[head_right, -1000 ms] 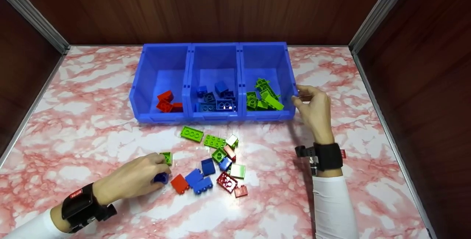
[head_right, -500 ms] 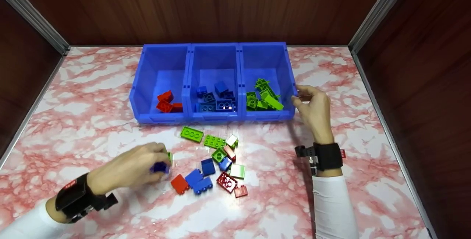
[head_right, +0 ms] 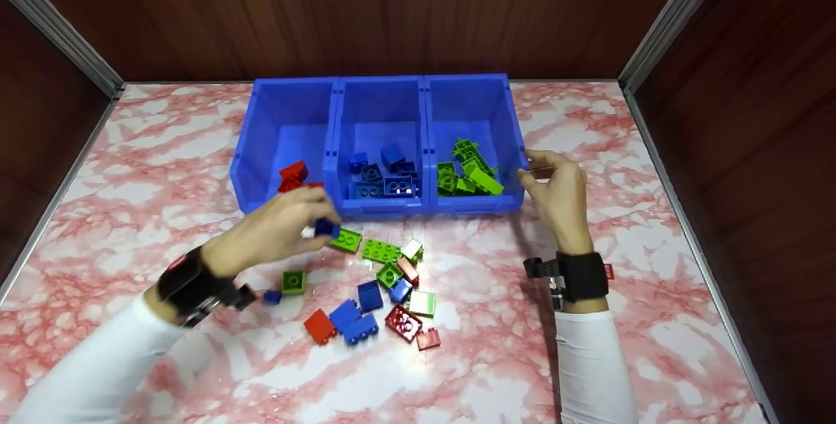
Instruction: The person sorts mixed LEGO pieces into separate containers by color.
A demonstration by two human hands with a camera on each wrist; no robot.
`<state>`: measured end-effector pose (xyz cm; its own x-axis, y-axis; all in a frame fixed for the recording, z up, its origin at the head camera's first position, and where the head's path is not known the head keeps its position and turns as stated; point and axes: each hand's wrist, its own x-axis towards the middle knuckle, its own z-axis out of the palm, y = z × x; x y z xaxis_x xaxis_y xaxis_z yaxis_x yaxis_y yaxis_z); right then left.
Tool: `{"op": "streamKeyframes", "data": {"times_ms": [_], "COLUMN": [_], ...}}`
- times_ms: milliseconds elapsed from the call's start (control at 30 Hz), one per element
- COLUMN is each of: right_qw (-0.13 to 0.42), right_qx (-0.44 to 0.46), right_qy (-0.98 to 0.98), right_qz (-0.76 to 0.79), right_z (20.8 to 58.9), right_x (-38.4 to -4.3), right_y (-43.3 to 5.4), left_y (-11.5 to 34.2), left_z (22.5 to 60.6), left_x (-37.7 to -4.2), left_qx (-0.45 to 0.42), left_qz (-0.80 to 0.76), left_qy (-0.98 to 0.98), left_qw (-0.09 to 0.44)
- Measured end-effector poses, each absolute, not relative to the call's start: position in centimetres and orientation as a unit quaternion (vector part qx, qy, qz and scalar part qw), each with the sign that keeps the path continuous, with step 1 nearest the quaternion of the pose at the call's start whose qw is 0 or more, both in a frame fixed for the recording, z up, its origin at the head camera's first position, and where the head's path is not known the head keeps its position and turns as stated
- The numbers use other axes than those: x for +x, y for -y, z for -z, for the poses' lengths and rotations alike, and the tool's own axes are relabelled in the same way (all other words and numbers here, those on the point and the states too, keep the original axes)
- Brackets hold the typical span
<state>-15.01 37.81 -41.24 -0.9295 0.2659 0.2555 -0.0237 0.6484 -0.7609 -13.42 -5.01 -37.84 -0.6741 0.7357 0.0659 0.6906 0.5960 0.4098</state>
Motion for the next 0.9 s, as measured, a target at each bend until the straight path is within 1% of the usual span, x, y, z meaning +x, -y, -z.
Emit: {"op": "streamKeyframes", "data": {"times_ms": [300,533,633,900], "right_qw": [0.178,0.176,0.180,0.188], "right_qx": [-0.069,-0.064,-0.063,-0.059], "right_qy": [0.889,0.887,0.887,0.882], "right_qz": [-0.416,-0.422,-0.421,-0.427], "right_z": [41.4,41.2,41.2,41.2], "right_x": [-15.1,-15.1,-15.1,-15.0], "right_y": [-37.9,-37.7,-37.6,-37.6], "left_y": [0.4,-1.4,-1.9,-2.9], "left_z": [36.5,36.9,37.3,38.5], "left_x": [-17.0,-19.7,-20.3,-20.9], "left_qx": [0.391,0.366,0.365,0.385], "left_qz": [-0.191,-0.158,-0.147,-0.091], "left_qy": [-0.899,-0.916,-0.919,-0.918], "left_qw": [0.056,0.046,0.041,-0.002]}}
